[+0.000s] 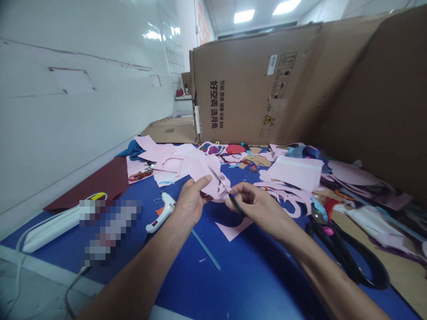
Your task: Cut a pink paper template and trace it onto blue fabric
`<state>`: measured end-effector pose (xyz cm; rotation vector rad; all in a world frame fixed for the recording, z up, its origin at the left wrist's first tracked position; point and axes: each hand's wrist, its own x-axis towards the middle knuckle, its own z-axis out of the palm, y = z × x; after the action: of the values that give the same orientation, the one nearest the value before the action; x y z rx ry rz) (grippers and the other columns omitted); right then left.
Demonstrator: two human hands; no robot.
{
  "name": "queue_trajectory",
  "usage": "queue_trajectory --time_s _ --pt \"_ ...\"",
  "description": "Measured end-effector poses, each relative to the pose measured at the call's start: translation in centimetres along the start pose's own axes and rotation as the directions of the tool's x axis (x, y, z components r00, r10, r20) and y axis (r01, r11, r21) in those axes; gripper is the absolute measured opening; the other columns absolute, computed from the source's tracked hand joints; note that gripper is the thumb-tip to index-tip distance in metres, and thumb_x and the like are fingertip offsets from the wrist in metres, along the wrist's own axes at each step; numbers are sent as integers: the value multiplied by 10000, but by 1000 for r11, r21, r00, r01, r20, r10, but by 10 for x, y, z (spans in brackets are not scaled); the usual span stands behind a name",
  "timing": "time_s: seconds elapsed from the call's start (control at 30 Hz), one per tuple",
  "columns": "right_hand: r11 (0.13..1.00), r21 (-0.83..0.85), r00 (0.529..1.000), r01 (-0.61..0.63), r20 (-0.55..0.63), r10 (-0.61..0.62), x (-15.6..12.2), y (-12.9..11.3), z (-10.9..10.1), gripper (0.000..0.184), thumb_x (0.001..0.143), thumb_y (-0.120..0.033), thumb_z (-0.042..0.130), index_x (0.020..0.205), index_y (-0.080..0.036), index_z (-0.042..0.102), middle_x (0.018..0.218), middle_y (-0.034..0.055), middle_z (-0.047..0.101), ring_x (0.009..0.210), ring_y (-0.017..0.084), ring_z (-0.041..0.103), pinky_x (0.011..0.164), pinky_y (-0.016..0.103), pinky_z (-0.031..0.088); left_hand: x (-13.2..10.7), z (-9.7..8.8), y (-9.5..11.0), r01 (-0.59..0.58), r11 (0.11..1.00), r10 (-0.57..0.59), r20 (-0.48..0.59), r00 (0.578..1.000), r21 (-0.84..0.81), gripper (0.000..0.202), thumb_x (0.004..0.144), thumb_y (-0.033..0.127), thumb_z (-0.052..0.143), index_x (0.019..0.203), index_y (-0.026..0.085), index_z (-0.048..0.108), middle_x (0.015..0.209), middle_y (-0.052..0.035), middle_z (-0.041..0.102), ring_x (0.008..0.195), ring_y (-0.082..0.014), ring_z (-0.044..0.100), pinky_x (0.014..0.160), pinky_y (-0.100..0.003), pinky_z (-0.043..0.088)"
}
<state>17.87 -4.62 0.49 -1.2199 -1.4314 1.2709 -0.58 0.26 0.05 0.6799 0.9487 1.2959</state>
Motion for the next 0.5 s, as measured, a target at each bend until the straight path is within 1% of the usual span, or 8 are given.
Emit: queue_trajectory --time_s 0.1,0.13,0.23,0.3,0.4,0.5 --pt "1000 -23 1000 -9 -2 8 -1 -3 2 805 640 -939 867 1002 -257 640 775 10 681 754 208 620 757 358 520 0 0 0 1 1000 -1 -16 1000 13 358 677 310 908 976 153 789 910 -105 833 701 -189 741 590 -262 524" --pt "1000 -26 1000 -11 -2 11 -1 -3 3 797 635 -921 885 1001 -256 641 779 8 684 748 203 616 747 350 516 0 0 0 1 1000 -1 -16 1000 15 357 675 309 903 977 153 790 904 -102 832 701 -188 740 587 -261 519" --pt "1000 -1 1000 -23 -5 23 -3 -4 4 733 644 -795 973 1006 -243 655 782 -5 683 726 177 584 710 314 483 0 0 -2 -9 1000 9 1 1000 19 347 668 309 892 961 152 792 861 -90 822 669 -179 721 583 -260 518" --pt "999 29 1000 -20 -4 20 -4 -3 4 692 659 -729 1001 1006 -234 665 780 -10 679 716 166 562 695 300 461 -1 1 -3 -12 1000 12 13 1000 17 333 657 307 893 934 152 792 823 -80 810 634 -170 701 581 -261 521" --pt "999 44 1000 -8 6 8 -5 -2 3 663 685 -705 998 1019 -230 678 795 -6 686 725 167 558 693 297 448 -2 3 -2 -7 1000 7 33 999 -1 305 657 286 876 919 152 795 801 -81 807 613 -171 698 573 -261 522" --pt "1000 24 1000 -7 0 7 -4 -1 2 675 689 -728 984 1030 -229 684 820 9 707 740 177 572 693 303 447 -4 4 -2 -6 1000 6 51 999 -5 288 679 266 842 941 150 807 816 -96 819 625 -191 721 558 -265 527"
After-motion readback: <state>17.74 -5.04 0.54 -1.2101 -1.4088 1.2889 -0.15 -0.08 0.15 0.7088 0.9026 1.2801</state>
